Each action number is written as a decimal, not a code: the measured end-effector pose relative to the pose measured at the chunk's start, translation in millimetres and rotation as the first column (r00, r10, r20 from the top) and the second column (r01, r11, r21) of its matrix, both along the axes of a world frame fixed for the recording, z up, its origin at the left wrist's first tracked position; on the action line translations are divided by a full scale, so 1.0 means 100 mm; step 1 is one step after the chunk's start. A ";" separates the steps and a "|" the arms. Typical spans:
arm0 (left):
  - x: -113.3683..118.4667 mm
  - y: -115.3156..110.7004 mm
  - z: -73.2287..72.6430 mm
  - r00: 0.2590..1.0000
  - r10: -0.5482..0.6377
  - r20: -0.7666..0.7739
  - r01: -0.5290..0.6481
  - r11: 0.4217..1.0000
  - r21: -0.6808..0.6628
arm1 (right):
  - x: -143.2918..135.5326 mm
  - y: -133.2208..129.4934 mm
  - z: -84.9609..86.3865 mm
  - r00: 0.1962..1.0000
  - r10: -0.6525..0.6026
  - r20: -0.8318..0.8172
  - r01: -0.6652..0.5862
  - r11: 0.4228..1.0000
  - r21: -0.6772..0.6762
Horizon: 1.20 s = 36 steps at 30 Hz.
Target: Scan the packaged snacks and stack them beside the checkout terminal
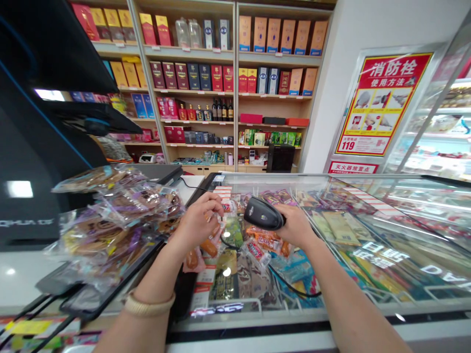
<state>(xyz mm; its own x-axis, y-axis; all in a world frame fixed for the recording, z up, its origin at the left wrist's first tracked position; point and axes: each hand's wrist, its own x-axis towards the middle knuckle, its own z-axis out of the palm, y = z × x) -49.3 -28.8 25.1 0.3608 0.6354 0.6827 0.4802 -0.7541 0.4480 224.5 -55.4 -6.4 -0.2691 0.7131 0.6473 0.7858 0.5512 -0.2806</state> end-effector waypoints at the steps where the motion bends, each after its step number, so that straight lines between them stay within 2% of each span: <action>1: 0.00 -0.01 0.00 1.000 -0.008 -0.021 0.008 1.000 0.006 | 0.00 -0.01 0.01 1.000 0.003 0.008 -0.003 1.000 -0.011; 13: 0.02 -0.02 -0.01 0.994 -0.069 -0.085 0.070 0.997 0.013 | -0.06 -0.05 0.06 0.999 0.031 0.012 -0.030 0.997 -0.077; 17: 0.05 0.00 -0.06 0.996 -0.060 -0.061 0.060 0.998 -0.004 | -0.04 -0.03 0.03 1.000 -0.027 -0.007 0.026 0.998 -0.050; 21: 0.17 0.03 -0.19 0.995 -0.075 -0.064 0.073 0.997 -0.035 | 0.01 0.01 -0.01 0.993 -0.115 -0.022 0.116 0.992 0.043; 25: 0.32 0.04 -0.33 0.990 -0.001 -0.141 -0.015 0.993 -0.114 | 0.05 0.04 -0.04 0.991 -0.135 -0.024 0.136 0.985 0.107; 28: 0.42 0.03 -0.42 0.981 0.103 -0.162 -0.122 0.986 -0.117 | 0.05 0.05 -0.06 0.991 -0.132 -0.016 0.133 0.986 0.101; 30: 0.48 0.01 -0.47 0.978 0.120 -0.172 -0.143 0.981 -0.132 | 0.05 0.06 -0.08 0.990 -0.137 -0.013 0.138 0.987 0.086; 32: 0.53 -0.03 -0.51 0.982 0.040 -0.184 -0.076 0.978 -0.193 | 0.06 0.07 -0.09 0.990 -0.141 -0.003 0.141 0.987 0.079; 36: 0.57 -0.12 -0.49 0.952 -0.253 -0.172 0.182 0.921 -0.345 | 0.07 0.10 -0.12 0.990 -0.140 0.008 0.139 0.985 0.100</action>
